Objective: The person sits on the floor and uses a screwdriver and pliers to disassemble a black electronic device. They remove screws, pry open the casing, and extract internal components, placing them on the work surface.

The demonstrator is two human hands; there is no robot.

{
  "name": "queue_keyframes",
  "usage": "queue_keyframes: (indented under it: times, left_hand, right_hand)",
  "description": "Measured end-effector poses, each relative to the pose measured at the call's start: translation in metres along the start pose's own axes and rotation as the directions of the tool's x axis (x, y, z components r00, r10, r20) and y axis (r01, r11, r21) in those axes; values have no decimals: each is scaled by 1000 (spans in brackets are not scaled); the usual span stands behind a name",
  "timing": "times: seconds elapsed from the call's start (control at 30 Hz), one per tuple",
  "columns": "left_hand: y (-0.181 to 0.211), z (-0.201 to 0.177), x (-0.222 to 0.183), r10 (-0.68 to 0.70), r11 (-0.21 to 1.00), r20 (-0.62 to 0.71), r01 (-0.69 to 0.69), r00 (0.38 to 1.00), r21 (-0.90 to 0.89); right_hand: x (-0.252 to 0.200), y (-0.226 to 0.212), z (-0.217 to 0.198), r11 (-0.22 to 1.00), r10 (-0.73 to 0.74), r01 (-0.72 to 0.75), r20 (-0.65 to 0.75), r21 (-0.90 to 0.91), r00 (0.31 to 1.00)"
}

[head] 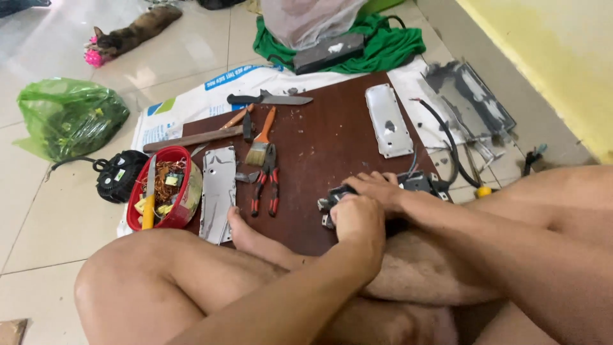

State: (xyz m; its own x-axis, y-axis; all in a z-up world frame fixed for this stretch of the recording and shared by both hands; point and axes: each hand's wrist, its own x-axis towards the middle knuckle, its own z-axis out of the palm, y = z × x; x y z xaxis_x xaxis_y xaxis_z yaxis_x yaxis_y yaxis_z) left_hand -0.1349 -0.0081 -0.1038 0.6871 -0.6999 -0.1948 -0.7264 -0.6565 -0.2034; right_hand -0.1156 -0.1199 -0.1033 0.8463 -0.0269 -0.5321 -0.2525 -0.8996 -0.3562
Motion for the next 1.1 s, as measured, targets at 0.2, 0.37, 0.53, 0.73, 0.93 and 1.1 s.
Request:
queue_keyframes:
  times: [0.2, 0.37, 0.53, 0.73, 0.93, 1.1]
  left_hand:
    - [15, 32, 9, 42, 973, -1, -41, 999, 227]
    - [11, 7, 0, 13, 978, 7, -14, 1000, 209]
    - [-91, -61, 7, 108, 972, -69, -120, 992, -203]
    - [-195, -87, 51, 66, 759, 368, 192, 928, -622]
    - [-182, -76, 47, 134, 820, 391, 119, 911, -559]
    - [-169, -86, 56, 158, 860, 455, 104, 876, -499]
  right_hand:
    - [-8, 1, 0, 998, -66, 67, -54, 11, 996]
    - [5, 15, 6, 1000, 14, -12, -83, 29, 996]
    - [23, 18, 21, 981, -14, -16, -154, -192, 988]
    - [-10, -5, -4, 1000, 1, -2, -86, -3, 996]
    - [-8, -5, -4, 1000, -1, 1, -74, 2, 997]
    - [-9, -7, -8, 1000, -3, 4, -79, 19, 997]
